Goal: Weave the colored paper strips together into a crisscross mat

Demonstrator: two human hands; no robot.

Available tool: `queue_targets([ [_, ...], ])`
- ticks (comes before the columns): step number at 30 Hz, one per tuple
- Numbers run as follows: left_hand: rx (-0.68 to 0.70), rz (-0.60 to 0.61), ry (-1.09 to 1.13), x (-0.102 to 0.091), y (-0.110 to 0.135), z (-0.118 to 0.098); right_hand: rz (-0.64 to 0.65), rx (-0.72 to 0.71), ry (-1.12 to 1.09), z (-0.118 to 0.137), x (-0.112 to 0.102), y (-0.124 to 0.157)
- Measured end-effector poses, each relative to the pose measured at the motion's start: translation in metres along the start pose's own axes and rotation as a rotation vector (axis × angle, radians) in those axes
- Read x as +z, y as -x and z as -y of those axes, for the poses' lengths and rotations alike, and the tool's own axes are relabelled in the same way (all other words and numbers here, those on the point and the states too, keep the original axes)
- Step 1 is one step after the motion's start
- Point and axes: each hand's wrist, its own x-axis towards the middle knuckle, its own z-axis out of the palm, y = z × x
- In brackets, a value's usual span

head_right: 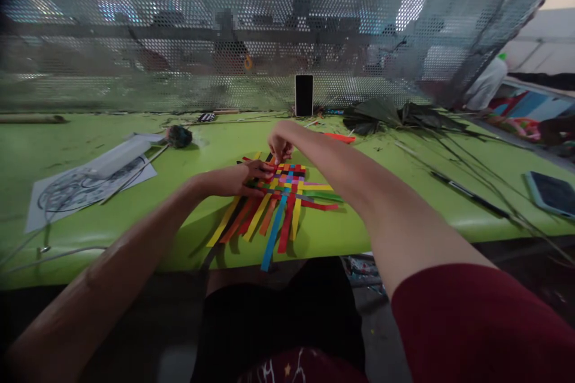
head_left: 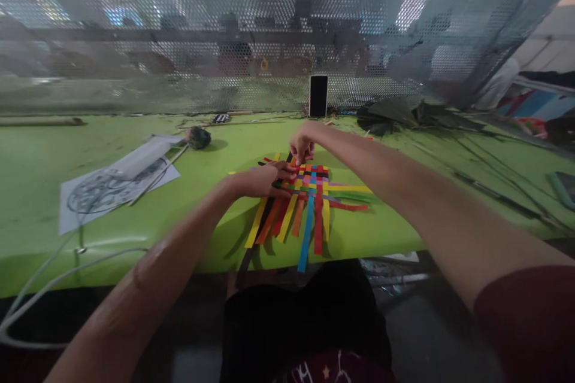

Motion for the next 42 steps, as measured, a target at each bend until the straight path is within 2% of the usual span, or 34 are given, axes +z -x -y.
queue_targets([
  [3,-0.004,-0.004,-0.012,0.001,0.002,-0.003,0.079,0.038,0.096,0.005,0.001,0.012],
  [5,-0.001,-0.017,-0.017,0.002,0.003,-0.004,0.04,-0.009,0.122,0.006,0.007,0.027],
  [8,-0.014,-0.051,-0.01,0.005,0.004,-0.002,-0.104,-0.178,0.111,0.001,0.023,0.052],
  [9,-0.018,-0.062,-0.004,0.006,0.005,-0.001,-0.167,-0.307,0.087,-0.002,0.03,0.059],
  [11,-0.014,-0.074,0.014,0.007,0.005,-0.001,-0.172,-0.493,0.055,-0.009,0.042,0.068],
  [15,-0.012,-0.087,0.079,0.007,0.006,-0.002,-0.232,-0.596,-0.016,-0.018,0.054,0.068],
  [19,-0.035,-0.117,0.116,0.005,0.007,-0.002,-0.244,-0.661,-0.045,-0.02,0.056,0.064],
  [21,-0.035,-0.122,0.093,0.004,0.008,-0.003,-0.226,-0.643,-0.096,-0.022,0.053,0.066],
  [26,-0.034,-0.118,0.071,0.001,0.01,-0.005,-0.049,-0.461,-0.424,-0.036,0.048,0.077],
  [28,0.015,-0.122,0.07,-0.001,0.011,-0.006,-0.061,-0.401,-0.537,-0.041,0.049,0.081],
  [31,0.115,-0.134,0.049,-0.004,0.014,-0.006,-0.03,-0.397,-0.609,-0.045,0.052,0.088],
  [34,0.136,-0.127,0.052,-0.007,0.016,-0.004,0.017,-0.416,-0.641,-0.042,0.055,0.096],
  [37,0.107,-0.107,0.074,-0.007,0.018,0.0,-0.064,-0.388,-0.627,-0.035,0.059,0.099],
  [42,0.075,-0.083,0.087,-0.005,0.019,0.005,-0.228,-0.252,-0.581,-0.024,0.068,0.091],
])
